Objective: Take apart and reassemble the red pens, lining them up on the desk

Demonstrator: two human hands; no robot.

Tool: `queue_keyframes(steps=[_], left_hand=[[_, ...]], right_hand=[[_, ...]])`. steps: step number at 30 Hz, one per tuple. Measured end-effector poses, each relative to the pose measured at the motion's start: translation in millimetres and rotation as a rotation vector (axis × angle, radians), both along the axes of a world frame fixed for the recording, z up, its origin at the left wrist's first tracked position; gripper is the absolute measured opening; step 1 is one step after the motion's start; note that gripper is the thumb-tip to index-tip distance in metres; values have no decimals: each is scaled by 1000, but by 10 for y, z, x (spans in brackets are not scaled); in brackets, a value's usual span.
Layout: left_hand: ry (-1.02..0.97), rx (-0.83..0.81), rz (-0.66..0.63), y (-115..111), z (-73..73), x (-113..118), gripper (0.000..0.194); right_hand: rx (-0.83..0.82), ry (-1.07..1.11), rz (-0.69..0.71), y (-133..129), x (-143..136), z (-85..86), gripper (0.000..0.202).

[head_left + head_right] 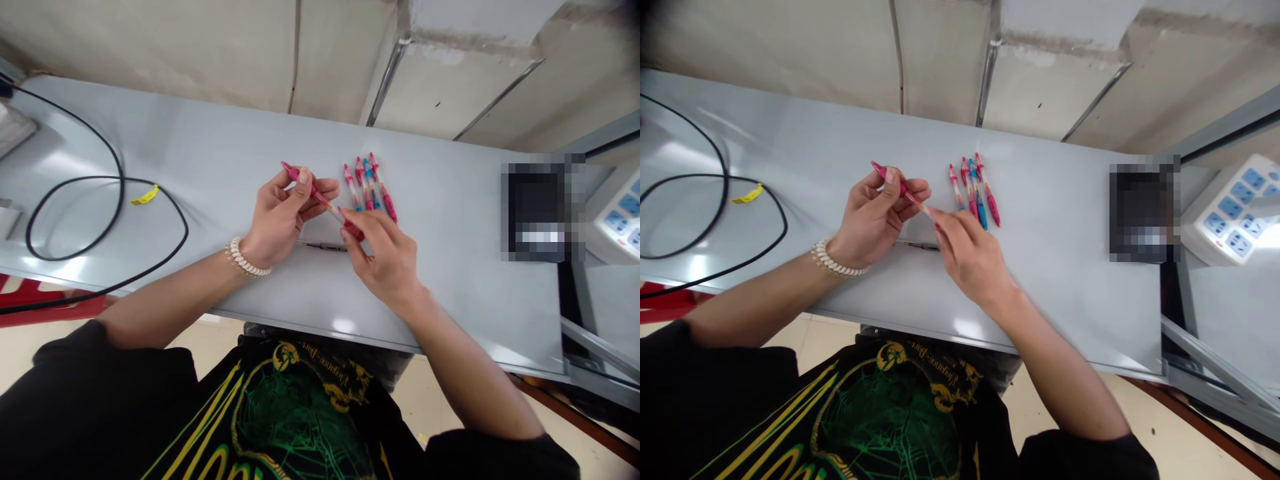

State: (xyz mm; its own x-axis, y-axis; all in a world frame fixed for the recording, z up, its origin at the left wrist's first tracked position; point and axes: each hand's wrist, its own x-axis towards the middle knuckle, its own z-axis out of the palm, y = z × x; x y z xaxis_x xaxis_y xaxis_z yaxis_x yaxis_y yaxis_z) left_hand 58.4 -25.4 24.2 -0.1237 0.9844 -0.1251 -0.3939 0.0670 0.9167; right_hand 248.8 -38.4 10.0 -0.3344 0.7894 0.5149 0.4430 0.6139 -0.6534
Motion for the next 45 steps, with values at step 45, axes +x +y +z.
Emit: queue_keyframes(steps=[45], left_hand=[[45, -55, -75, -13, 58, 23, 36]], right_hand=[[-18, -313, -52, 9, 12, -70, 37]])
